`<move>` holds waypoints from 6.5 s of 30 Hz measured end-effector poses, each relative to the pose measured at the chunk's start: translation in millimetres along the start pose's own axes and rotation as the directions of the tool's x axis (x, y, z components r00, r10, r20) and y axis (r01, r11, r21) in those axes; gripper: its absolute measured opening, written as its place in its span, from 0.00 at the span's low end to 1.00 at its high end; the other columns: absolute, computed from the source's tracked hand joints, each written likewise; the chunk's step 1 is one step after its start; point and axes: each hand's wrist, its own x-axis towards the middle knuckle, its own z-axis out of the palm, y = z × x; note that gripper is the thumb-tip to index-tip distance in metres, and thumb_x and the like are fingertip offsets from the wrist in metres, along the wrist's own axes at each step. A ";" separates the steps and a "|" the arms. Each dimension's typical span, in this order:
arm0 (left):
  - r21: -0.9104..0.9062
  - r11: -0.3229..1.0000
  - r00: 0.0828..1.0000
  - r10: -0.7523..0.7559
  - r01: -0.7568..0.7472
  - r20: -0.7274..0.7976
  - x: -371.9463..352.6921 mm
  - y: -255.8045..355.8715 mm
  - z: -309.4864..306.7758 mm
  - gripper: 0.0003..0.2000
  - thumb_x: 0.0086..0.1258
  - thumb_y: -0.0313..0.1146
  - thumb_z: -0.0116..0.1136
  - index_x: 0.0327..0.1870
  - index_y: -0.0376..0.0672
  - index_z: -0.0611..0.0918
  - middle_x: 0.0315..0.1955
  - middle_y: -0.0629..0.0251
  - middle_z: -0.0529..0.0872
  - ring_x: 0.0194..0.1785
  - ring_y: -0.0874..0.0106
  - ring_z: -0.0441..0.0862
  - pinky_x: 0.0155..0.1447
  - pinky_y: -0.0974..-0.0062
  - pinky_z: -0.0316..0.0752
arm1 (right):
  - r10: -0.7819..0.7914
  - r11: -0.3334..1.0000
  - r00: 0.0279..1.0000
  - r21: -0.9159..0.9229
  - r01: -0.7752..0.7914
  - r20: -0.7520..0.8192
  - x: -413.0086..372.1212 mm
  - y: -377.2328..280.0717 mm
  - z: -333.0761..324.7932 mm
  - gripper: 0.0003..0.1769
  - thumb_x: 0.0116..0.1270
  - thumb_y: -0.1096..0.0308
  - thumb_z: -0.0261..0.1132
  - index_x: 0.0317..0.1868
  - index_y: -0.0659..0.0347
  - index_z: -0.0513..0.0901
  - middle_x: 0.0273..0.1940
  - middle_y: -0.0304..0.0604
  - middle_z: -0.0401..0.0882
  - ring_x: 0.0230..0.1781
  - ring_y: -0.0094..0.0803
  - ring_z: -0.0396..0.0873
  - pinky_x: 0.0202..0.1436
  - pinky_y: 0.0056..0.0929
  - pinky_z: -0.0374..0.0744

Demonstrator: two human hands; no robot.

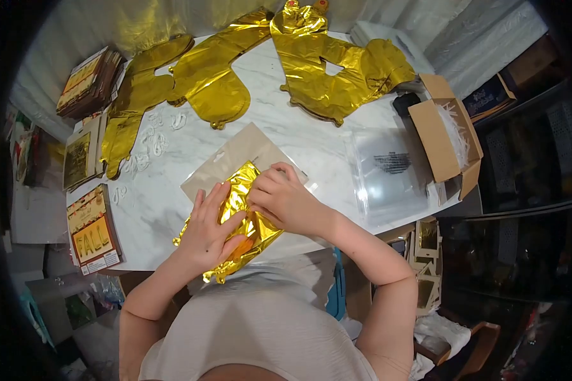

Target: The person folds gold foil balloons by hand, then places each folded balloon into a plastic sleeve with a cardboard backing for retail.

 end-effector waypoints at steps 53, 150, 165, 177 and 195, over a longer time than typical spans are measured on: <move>0.097 0.972 0.968 0.199 -0.216 0.155 -15.6 1.5 -13.5 0.37 0.78 0.57 0.63 0.81 0.42 0.74 0.80 0.61 0.74 0.85 0.61 0.67 0.87 0.31 0.43 | 0.087 0.991 0.996 -0.107 -0.085 0.006 -20.3 -42.2 16.5 0.51 0.73 0.42 0.70 0.84 0.70 0.64 0.85 0.60 0.61 0.89 0.54 0.57 0.89 0.55 0.57; -0.915 0.058 0.855 -0.385 0.398 0.347 14.4 -59.7 -58.1 0.30 0.70 0.22 0.77 0.70 0.34 0.74 0.58 0.56 0.91 0.60 0.70 0.89 0.67 0.70 0.85 | 0.599 0.177 0.756 0.877 -0.446 0.263 40.5 -1.0 5.0 0.13 0.74 0.71 0.76 0.56 0.66 0.91 0.49 0.39 0.94 0.48 0.23 0.89 0.56 0.27 0.86; -0.924 0.371 0.829 -0.543 0.093 -0.135 37.7 -28.3 -30.6 0.22 0.71 0.27 0.79 0.59 0.36 0.77 0.51 0.61 0.92 0.54 0.73 0.90 0.61 0.72 0.85 | 0.688 0.173 0.705 0.906 -0.387 0.170 35.8 -20.3 22.3 0.15 0.74 0.74 0.76 0.59 0.67 0.89 0.53 0.42 0.93 0.50 0.25 0.89 0.59 0.28 0.86; -0.975 0.143 0.779 -0.625 0.169 0.044 40.0 -23.5 -31.8 0.26 0.65 0.20 0.79 0.62 0.35 0.78 0.53 0.60 0.91 0.53 0.72 0.91 0.60 0.69 0.88 | 0.618 0.139 0.782 0.990 -0.013 -0.076 23.5 -28.5 38.5 0.21 0.80 0.74 0.68 0.69 0.67 0.77 0.66 0.48 0.84 0.59 0.24 0.85 0.60 0.29 0.85; -0.949 0.102 0.787 -0.588 0.299 0.185 28.3 -24.4 -23.8 0.29 0.70 0.23 0.77 0.68 0.36 0.72 0.58 0.58 0.89 0.57 0.69 0.90 0.62 0.68 0.87 | -0.350 0.830 0.922 -0.510 0.224 -0.164 -5.4 -25.9 14.4 0.20 0.69 0.66 0.69 0.62 0.47 0.89 0.60 0.35 0.89 0.64 0.31 0.86 0.78 0.45 0.77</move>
